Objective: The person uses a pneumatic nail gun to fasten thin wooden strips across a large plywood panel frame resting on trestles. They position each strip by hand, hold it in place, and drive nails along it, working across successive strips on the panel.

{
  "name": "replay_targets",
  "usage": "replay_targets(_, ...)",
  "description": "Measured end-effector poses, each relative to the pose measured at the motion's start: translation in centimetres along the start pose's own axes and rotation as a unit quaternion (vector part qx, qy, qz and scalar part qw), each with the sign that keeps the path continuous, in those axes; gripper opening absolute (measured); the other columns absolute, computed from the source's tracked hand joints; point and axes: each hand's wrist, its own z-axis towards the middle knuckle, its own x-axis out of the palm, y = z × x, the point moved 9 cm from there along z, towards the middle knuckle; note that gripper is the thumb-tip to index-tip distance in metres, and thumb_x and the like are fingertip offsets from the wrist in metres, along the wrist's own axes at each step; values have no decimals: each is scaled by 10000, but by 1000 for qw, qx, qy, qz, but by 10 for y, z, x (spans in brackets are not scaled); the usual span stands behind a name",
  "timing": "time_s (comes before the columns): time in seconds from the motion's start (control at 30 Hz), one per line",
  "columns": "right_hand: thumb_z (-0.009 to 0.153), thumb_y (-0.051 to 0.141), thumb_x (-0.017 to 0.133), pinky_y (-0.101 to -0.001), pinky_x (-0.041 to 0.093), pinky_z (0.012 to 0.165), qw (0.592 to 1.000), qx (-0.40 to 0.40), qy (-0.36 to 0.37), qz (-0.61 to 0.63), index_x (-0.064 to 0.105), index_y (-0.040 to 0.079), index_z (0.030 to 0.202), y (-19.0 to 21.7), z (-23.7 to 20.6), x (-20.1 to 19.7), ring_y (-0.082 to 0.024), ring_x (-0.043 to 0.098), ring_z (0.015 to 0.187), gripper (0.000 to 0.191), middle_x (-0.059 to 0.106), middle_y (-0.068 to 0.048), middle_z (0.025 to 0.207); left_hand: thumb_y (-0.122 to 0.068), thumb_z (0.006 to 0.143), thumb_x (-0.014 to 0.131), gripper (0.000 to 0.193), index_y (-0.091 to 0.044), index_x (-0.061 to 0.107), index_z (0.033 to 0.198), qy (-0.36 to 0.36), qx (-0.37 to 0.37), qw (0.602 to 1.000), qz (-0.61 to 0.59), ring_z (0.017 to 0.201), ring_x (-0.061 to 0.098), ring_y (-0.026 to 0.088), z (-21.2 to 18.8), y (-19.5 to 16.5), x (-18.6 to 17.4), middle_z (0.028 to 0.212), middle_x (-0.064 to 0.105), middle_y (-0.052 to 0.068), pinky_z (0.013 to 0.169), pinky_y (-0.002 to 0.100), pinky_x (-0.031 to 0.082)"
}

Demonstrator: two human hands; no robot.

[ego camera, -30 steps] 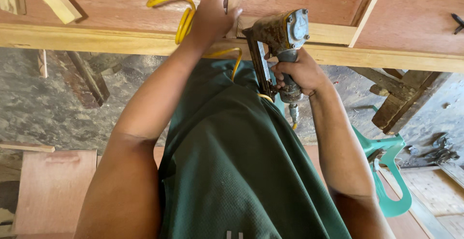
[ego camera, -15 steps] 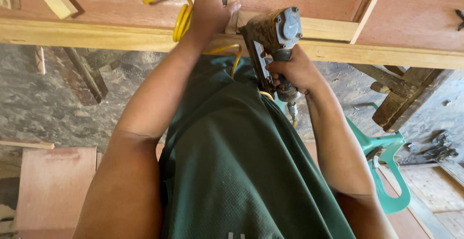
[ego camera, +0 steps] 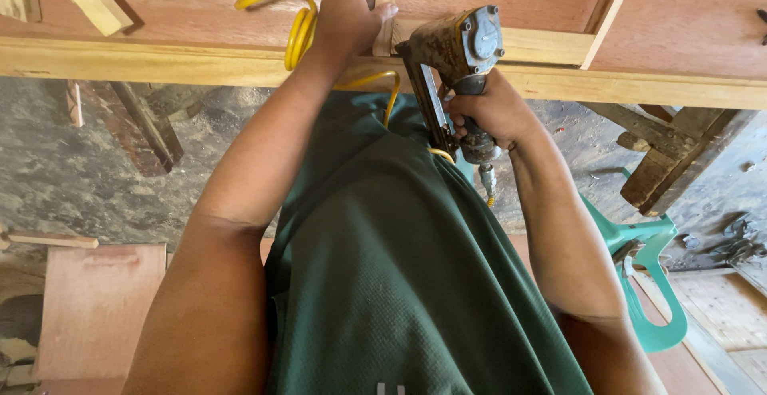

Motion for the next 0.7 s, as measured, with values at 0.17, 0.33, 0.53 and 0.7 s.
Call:
replay_targets(0.17, 850, 8, 656, -299, 499, 476, 1000, -16, 19, 14, 627, 3, 992, 5, -4, 2, -153, 592, 512, 144, 602, -58, 636, -314, 814, 826, 336, -16, 672, 825, -1, 21, 1000, -8, 718, 668, 406, 0, -9, -4, 738, 680, 189, 660, 502, 517)
replay_targets(0.33, 823, -15, 660, -307, 508, 470, 999, -15, 32, 3, 600, 6, 1108, 16, -10, 4, -156, 582, 506, 292, 591, -65, 647, -314, 951, 755, 326, -1, 665, 964, -28, -33, 999, 30, 883, 648, 438, -30, -1, -12, 900, 703, 206, 757, 540, 513)
replay_targets(0.53, 851, 19, 620, -337, 544, 500, 994, 74, 75, 34, 630, 6, 1111, 20, -3, 7, -172, 596, 528, 260, 594, -64, 670, -115, 902, 703, 253, 3, 677, 1124, -106, 90, 990, -3, 993, 641, 424, -91, -2, -28, 1050, 684, 227, 867, 504, 540)
replay_targets(0.7, 862, 32, 635, -361, 559, 522, 994, 87, 60, -3, 655, -6, 1095, 32, 3, 8, -183, 597, 540, 237, 578, -62, 671, -85, 916, 707, 194, -11, 711, 1095, -142, 85, 986, -17, 958, 669, 410, -87, 9, -21, 983, 714, 199, 873, 505, 538)
